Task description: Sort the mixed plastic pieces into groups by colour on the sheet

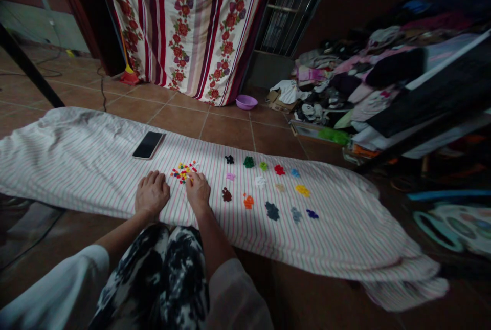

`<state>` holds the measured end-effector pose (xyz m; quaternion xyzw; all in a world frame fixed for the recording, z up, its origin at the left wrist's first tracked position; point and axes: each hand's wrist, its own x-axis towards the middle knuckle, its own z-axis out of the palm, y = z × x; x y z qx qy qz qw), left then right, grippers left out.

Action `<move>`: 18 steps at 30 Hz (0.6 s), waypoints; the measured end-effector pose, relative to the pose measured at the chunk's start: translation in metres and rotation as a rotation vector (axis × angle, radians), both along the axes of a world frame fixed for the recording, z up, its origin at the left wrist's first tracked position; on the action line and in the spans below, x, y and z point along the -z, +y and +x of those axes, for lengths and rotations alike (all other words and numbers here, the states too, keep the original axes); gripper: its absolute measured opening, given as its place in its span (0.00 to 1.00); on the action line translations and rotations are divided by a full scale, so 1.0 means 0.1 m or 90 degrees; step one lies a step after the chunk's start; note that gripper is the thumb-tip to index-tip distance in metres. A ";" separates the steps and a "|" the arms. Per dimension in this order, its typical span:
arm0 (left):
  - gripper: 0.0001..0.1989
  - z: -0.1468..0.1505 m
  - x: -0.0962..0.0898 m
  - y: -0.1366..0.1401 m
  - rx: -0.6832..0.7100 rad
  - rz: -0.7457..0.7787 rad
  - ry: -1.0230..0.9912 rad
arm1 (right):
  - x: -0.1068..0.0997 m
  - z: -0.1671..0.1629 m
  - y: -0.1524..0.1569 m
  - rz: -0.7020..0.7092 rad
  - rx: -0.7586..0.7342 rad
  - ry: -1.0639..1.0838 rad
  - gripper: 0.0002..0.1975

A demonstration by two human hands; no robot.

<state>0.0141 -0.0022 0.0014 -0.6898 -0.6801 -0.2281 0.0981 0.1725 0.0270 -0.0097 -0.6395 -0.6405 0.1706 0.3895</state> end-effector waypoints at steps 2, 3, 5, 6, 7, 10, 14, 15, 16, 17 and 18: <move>0.16 0.00 0.00 0.00 0.001 -0.001 0.005 | 0.01 0.03 -0.01 0.021 0.006 0.050 0.11; 0.16 0.00 -0.01 0.00 0.002 -0.002 0.006 | 0.01 0.04 -0.02 0.030 0.007 0.074 0.11; 0.17 0.00 -0.02 -0.01 0.003 -0.002 0.004 | 0.01 0.06 -0.04 0.044 0.003 0.105 0.11; 0.18 0.00 -0.02 -0.01 0.003 -0.002 0.000 | 0.01 0.06 -0.05 0.049 0.000 0.112 0.12; 0.18 0.00 -0.03 -0.01 0.004 -0.001 -0.004 | 0.01 0.07 -0.06 0.054 -0.003 0.116 0.11; 0.19 0.01 -0.04 -0.02 0.011 -0.004 -0.012 | 0.00 0.10 -0.07 0.061 -0.015 0.127 0.12; 0.19 0.01 -0.08 -0.04 0.006 -0.005 -0.007 | -0.10 0.37 -0.04 0.051 -0.038 0.151 0.12; 0.19 0.01 -0.09 -0.04 0.004 -0.008 -0.004 | -0.13 0.48 -0.04 0.050 -0.033 0.155 0.12; 0.19 0.01 -0.10 -0.05 0.004 -0.011 0.000 | -0.17 0.62 -0.04 0.051 -0.019 0.160 0.12; 0.20 0.01 -0.11 -0.05 0.004 -0.015 0.004 | -0.19 0.78 -0.05 0.055 0.002 0.166 0.12; 0.20 0.01 -0.11 -0.05 0.004 -0.019 0.007 | -0.22 0.95 -0.06 0.060 0.027 0.173 0.11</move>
